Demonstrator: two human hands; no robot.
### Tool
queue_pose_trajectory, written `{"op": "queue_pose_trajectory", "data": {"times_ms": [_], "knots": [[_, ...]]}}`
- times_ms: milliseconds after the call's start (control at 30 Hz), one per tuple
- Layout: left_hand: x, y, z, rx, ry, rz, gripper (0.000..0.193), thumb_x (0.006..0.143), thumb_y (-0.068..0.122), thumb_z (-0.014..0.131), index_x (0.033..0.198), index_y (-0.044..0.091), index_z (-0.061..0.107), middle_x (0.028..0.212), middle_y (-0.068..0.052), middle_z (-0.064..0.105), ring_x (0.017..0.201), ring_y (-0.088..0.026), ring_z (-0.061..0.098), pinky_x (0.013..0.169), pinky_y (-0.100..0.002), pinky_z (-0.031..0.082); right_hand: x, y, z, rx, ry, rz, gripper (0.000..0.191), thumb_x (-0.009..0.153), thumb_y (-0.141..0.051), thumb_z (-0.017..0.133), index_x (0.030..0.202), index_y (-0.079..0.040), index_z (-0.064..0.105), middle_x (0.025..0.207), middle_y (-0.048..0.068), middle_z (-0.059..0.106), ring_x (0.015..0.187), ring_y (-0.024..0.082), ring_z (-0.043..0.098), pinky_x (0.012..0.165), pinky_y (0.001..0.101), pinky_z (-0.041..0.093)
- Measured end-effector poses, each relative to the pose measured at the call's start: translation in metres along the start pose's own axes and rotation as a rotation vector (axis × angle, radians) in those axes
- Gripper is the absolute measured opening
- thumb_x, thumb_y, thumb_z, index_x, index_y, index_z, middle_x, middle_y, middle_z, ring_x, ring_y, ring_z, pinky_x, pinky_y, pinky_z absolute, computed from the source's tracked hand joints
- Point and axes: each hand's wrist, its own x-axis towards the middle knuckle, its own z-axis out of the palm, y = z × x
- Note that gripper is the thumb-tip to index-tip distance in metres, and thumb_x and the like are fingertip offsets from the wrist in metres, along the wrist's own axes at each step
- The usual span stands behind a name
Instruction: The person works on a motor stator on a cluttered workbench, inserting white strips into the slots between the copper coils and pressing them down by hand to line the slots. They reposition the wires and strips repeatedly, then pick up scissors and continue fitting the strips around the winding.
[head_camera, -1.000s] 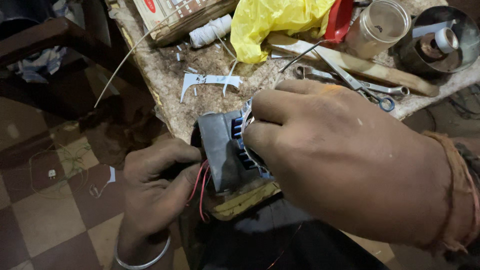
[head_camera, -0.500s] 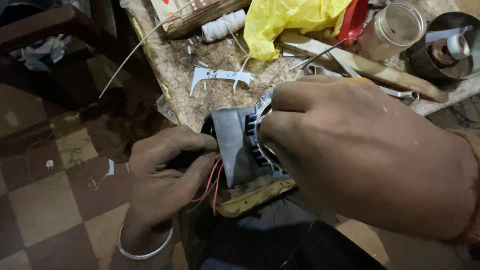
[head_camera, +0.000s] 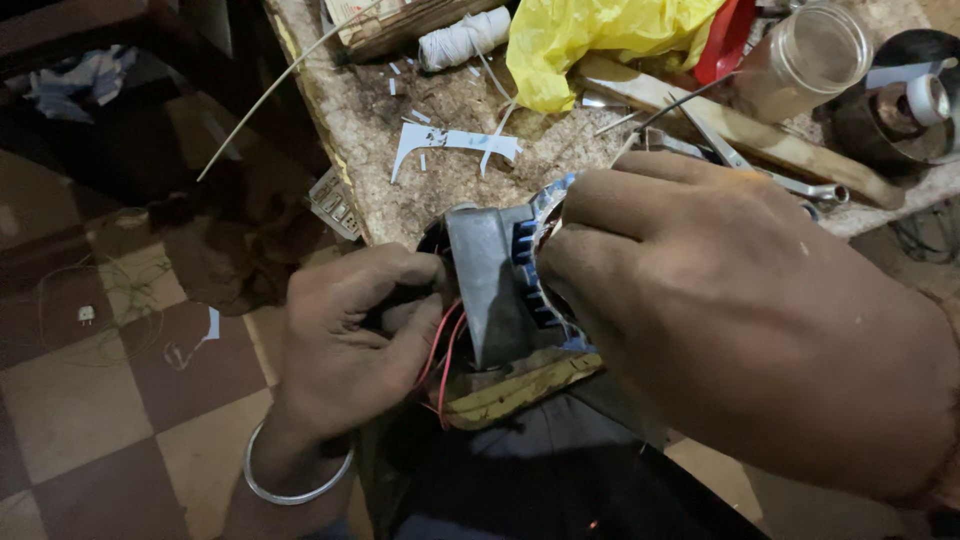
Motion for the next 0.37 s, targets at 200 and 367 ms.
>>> {"op": "queue_pose_trajectory", "data": {"times_ms": [200,367], "knots": [[-0.0004,0.0026,0.0024,-0.051,0.036,0.006,0.018,0.085,-0.009,0.074,0.103,-0.004,0.070,0.080,-0.003,0.068,0.063,-0.001,0.052,0.056,-0.020,0.041,-0.0079,0.0052,-0.0092,0.012,0.021,0.088,0.022,0.074,-0.020,0.078,0.093,-0.010,0.077,0.085,0.008,0.068,0.071,0.031,0.065,0.061,0.0452,0.051],[0.0000,0.0031,0.0004,-0.024,-0.001,-0.032,0.019,0.086,-0.008,0.073,0.103,-0.002,0.074,0.080,-0.004,0.071,0.057,-0.002,0.052,0.051,-0.020,0.039,-0.0045,-0.0010,-0.0066,-0.094,-0.194,0.242,0.018,0.085,-0.027,0.073,0.097,-0.013,0.076,0.088,0.005,0.070,0.078,0.027,0.069,0.070,0.0442,0.055]]}}
